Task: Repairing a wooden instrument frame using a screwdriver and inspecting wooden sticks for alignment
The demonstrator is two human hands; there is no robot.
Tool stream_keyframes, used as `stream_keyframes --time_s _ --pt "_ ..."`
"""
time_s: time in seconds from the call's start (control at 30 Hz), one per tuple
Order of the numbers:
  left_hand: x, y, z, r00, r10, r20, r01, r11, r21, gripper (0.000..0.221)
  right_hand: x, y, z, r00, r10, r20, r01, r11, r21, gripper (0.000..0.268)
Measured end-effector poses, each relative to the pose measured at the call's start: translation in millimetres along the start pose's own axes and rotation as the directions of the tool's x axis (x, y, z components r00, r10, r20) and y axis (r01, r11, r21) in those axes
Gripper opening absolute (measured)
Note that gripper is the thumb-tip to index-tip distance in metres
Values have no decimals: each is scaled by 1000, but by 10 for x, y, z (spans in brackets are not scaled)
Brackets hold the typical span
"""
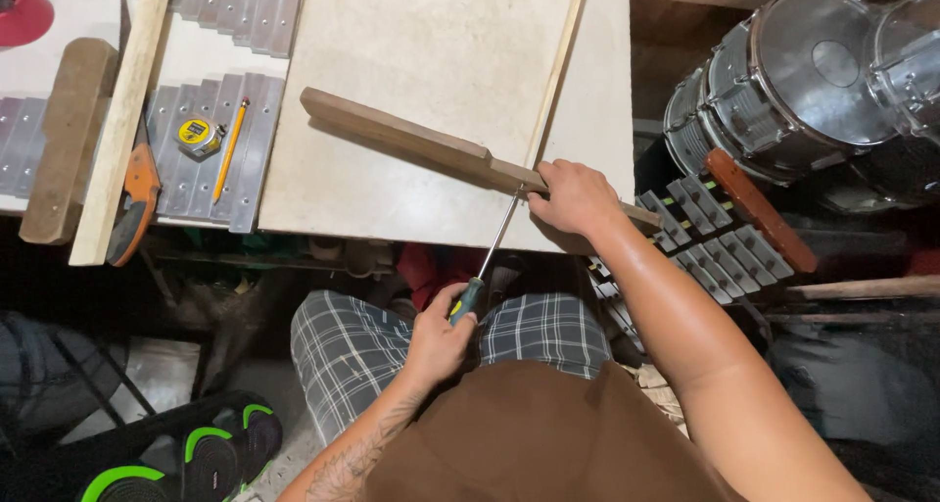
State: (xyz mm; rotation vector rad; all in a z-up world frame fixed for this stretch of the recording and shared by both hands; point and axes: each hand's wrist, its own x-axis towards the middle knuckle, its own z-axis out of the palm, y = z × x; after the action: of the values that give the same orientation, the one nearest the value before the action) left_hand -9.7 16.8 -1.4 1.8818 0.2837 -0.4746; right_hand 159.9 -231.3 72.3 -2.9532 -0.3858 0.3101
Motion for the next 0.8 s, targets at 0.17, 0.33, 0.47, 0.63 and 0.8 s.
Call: stream_keyframes --time_s 0.17,0.33,0.47,0.63,0.8 --pt "31 -29 -9 1000 -12 -8 12 1000 -6 51 10 17 18 1000 3 -11 -3 1000 2 31" --pt "-6 95 -123 1000 -11 -15 11 999 32 51 12 14 13 1000 -4 -14 4 1000 1 31" --pt "24 162 -238 1000 6 -30 -5 999 43 50 -2 -12 -27 1000 -4 4 4 1000 3 31" --pt "79 190 -367 998 31 -52 -28 997 69 49 -4 -5 -20 1000 -2 3 2 1000 -4 30" --pt "166 143 -441 999 47 -21 -47 999 3 49 4 -2 -19 1000 0 13 0 1000 4 30"
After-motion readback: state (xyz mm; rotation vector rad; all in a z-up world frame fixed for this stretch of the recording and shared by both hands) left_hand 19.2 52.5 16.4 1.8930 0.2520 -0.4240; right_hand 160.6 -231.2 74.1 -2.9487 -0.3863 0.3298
